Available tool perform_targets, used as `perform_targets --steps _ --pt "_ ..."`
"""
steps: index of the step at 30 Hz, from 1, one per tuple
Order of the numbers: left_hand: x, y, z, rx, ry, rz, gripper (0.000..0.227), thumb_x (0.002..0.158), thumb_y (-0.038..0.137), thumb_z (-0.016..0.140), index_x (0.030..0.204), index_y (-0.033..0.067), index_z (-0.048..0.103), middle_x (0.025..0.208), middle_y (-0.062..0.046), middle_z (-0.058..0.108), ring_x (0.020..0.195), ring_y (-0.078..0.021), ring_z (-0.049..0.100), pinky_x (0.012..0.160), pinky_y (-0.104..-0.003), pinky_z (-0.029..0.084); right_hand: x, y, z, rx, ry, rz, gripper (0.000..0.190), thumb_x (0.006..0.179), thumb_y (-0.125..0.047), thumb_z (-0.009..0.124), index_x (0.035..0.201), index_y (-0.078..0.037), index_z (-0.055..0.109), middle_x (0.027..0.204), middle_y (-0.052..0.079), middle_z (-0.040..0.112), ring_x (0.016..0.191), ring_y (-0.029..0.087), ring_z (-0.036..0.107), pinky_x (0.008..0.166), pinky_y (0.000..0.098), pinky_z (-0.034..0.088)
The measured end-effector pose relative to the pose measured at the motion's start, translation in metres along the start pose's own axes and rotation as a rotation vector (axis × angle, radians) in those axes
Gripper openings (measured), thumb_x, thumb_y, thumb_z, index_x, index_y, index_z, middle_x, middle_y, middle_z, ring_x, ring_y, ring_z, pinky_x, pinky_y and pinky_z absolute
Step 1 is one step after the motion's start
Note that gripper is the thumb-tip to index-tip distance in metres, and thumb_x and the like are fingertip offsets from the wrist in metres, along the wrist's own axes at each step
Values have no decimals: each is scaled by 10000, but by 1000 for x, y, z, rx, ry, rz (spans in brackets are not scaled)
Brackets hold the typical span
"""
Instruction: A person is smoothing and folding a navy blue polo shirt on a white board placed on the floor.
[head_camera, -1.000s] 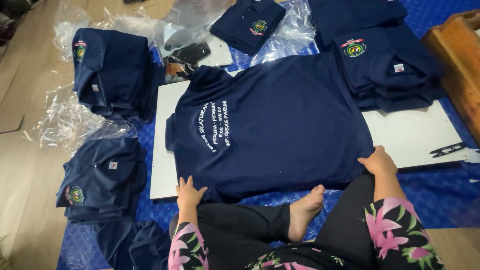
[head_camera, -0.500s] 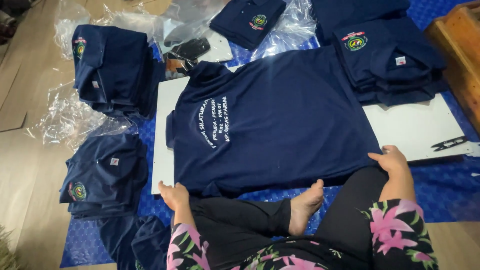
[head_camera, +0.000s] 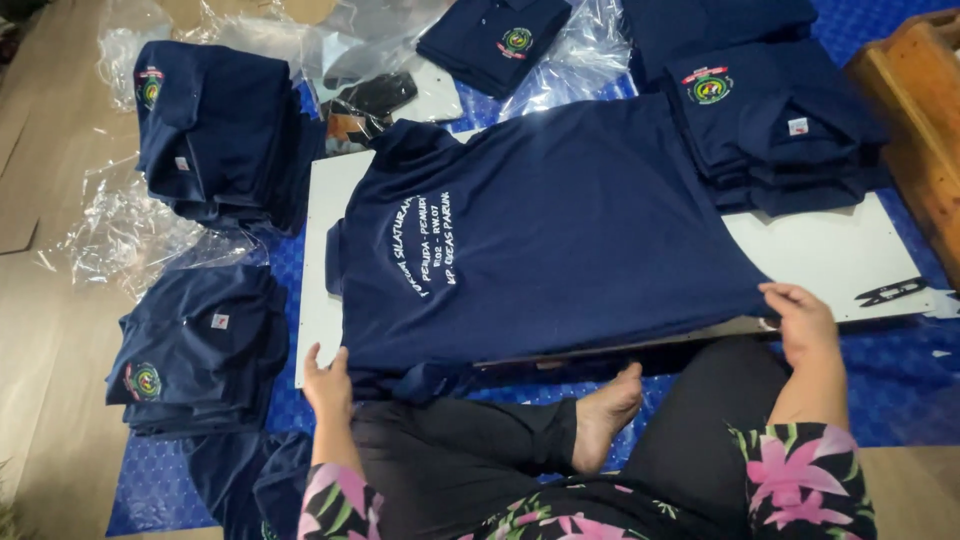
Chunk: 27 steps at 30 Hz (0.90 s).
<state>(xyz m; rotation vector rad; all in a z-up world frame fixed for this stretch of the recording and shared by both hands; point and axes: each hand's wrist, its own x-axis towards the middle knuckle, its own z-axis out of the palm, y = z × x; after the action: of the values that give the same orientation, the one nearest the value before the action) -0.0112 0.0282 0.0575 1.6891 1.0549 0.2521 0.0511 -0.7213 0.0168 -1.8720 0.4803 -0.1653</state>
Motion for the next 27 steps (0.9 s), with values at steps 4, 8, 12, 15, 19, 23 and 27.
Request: perform_targets --steps 4,8,12,15,19,23,27 --pt "44 -19 -37 606 -86 168 620 808 449 758 1350 158 682 1334 -166 684 1254 -341 616 1057 -409 457 -11 -15 -13 -90 16 97 140 988 -135 695 1102 -172 767 1101 -26 712 998 112 599 754 267 455" --pt "52 -34 -55 805 -281 245 607 811 452 757 1368 230 663 689 -73 658 809 -288 700 822 -395 517 -12 -18 -33 -433 -193 101 242 958 -121 704 1165 -77 821 1230 107 764 1185 226 648 1053 332 423" --pt "10 -59 -62 945 -301 445 585 849 513 728 1349 214 687 1316 -121 646 1212 -313 638 1054 -447 501 -27 -37 -45 -573 -359 137 334 891 -173 781 1216 -118 833 1313 101 764 1282 227 636 1128 335 400" --pt "2 -83 -62 587 -620 688 447 874 369 751 1292 211 743 1509 -79 581 1414 -235 524 1212 -365 338 -37 -73 -42 -530 -514 390 638 835 -45 829 1443 -175 685 1546 127 580 1469 261 476 1220 388 308" --pt "-4 -65 -56 758 -473 683 304 866 312 698 1129 186 786 1153 -27 785 1112 -227 710 1021 -370 486 2 -25 -49 -888 -414 132 380 919 -241 701 1286 -254 799 1402 78 700 1302 268 627 1062 403 472" --pt "27 -68 -61 916 -424 910 186 855 259 700 954 168 830 1002 -32 797 971 -278 727 946 -398 538 39 35 -70 -1456 -289 -458 254 847 -563 673 1046 -496 816 1379 -162 675 1272 119 661 1067 307 552" --pt "35 -34 -90 942 -657 478 229 900 326 668 1030 199 809 1083 14 833 1051 -201 758 973 -308 530 49 30 -90 -1478 -443 -186 320 769 -576 693 1027 -505 869 1534 -238 563 1393 107 573 1210 299 424"
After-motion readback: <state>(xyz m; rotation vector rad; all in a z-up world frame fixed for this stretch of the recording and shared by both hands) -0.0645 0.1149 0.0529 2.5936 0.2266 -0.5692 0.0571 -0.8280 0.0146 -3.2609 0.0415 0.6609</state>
